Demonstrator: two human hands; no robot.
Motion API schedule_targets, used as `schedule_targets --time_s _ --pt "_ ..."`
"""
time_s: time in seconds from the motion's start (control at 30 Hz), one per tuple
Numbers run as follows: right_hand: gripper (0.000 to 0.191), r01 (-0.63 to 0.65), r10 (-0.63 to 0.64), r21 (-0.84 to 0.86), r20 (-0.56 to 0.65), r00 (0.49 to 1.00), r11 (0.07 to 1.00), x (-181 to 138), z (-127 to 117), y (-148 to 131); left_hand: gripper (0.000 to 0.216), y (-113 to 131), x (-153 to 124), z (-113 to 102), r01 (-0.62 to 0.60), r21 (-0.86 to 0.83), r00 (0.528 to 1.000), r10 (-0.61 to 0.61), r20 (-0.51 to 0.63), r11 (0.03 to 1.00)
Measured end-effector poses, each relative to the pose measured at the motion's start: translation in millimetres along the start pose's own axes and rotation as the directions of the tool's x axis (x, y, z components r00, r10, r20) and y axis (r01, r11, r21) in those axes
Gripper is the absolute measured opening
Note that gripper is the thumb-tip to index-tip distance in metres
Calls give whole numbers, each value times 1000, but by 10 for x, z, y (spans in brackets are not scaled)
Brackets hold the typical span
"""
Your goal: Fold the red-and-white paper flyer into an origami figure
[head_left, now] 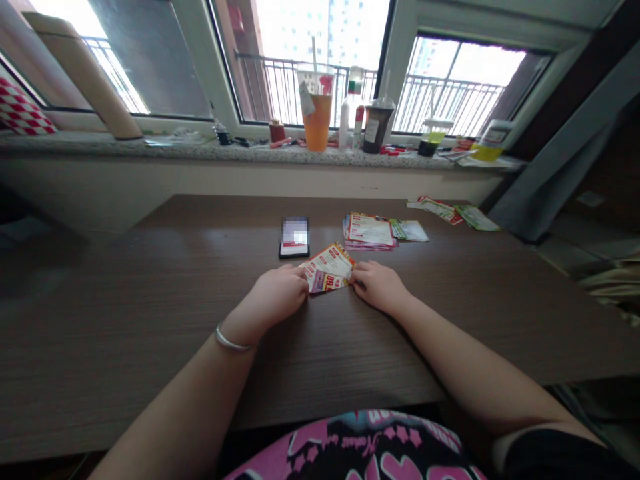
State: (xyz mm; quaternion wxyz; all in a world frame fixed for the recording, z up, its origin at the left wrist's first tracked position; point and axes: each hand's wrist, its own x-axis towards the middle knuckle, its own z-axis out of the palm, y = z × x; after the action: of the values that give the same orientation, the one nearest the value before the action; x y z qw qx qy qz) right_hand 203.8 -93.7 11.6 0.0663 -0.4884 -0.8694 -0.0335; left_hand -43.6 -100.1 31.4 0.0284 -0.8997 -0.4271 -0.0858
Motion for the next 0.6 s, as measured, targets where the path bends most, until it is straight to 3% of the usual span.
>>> schedule_targets --time_s 0.13,0.23,0.6 --pt "19 25 -25 -6 -23 999 1000 10 -5 -31 22 120 73 56 -75 13 993 76 -93 997" --pt "19 37 -36 15 -23 999 999 12 -24 -48 27 185 98 118 -154 -30 984 150 -92 988" --pt "18 108 -104 61 -53 993 992 -2 -39 -83 17 178 86 127 -30 27 998 32 -55 999"
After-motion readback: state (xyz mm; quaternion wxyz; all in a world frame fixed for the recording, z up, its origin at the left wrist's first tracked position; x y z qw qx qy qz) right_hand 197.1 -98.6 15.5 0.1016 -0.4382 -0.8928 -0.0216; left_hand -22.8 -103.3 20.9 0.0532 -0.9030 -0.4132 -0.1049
